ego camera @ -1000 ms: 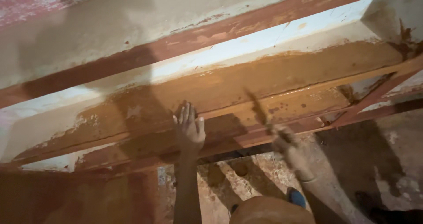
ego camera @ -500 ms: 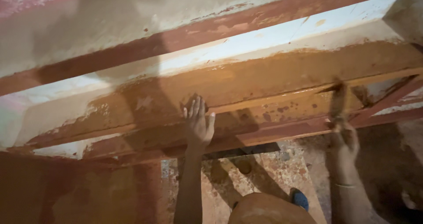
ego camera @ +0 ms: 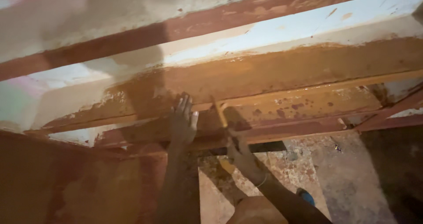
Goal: The person paints a wooden beam with a brush, applying a light brown coat over a white base. The person uses the left hand to steady the beam while the right hand applies paint in long strokes.
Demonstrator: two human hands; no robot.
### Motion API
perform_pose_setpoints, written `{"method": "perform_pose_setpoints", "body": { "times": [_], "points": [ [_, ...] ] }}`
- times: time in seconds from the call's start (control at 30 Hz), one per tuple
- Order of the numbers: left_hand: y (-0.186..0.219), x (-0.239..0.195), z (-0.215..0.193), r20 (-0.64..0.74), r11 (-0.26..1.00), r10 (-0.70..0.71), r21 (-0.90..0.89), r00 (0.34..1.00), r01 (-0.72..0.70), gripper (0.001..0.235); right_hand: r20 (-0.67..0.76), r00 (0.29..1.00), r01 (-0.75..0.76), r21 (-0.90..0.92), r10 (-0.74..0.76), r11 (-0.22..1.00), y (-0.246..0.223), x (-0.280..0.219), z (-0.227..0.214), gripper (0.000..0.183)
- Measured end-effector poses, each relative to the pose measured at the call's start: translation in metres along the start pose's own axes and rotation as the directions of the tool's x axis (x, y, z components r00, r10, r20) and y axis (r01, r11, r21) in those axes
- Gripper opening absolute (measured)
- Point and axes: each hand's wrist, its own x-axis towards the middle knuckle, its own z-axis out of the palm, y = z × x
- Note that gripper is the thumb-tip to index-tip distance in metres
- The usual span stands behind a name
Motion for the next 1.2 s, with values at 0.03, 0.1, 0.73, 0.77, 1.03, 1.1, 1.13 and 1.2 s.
{"method": "perform_pose_setpoints", "body": {
  "times": [0.03, 0.1, 0.73, 0.77, 1.03, 1.1, 1.13, 1.2],
  "points": [
    [-0.002, -0.001, -0.002, -0.014, 0.999, 0.01, -0.051, 1.0, -0.011, 0.054, 0.007, 0.999, -0.044, -0.037, 0.044, 0.998, 0.006, 0.0, 0.005, 0.045],
    [-0.004, -0.002, -0.004, -0.044, 0.987, 0.029, -0.154, 0.999, -0.035, 0.053, 0.016, 0.991, -0.128, -0.113, 0.131, 0.985, 0.014, -0.003, 0.013, 0.044],
    [-0.001, -0.004, 0.009, 0.008, 0.999, 0.017, 0.049, 1.0, -0.018, 0.068, -0.591, 0.749, 0.403, 0.048, -0.299, 0.914, -0.047, -0.055, -0.143, 0.037],
    [-0.001, -0.004, 0.012, -0.015, 0.999, 0.03, 0.041, 0.999, -0.03, 0.068, -0.594, 0.721, 0.51, 0.105, -0.357, 0.854, -0.052, -0.054, -0.144, 0.039],
    [0.002, -0.003, 0.012, -0.05, 0.999, 0.045, -0.008, 0.998, -0.045, 0.069, -0.379, 0.849, 0.356, -0.105, -0.368, 0.929, -0.03, -0.019, -0.072, 0.012],
    [0.001, -0.005, 0.013, -0.053, 0.999, 0.041, 0.03, 0.998, -0.039, 0.068, -0.117, 0.916, 0.216, -0.662, -0.384, 0.718, -0.016, -0.018, -0.048, 0.026],
    [-0.003, -0.005, 0.015, -0.041, 0.999, 0.026, 0.04, 0.999, -0.025, 0.066, -0.13, 0.95, 0.185, -0.499, -0.284, 0.847, -0.009, -0.017, -0.038, 0.025],
    [-0.014, -0.012, 0.024, -0.01, 0.998, -0.013, 0.057, 1.0, 0.014, 0.063, -0.096, 0.993, 0.054, -0.125, -0.066, 0.991, 0.004, -0.023, -0.029, 0.026]
  ]
}}
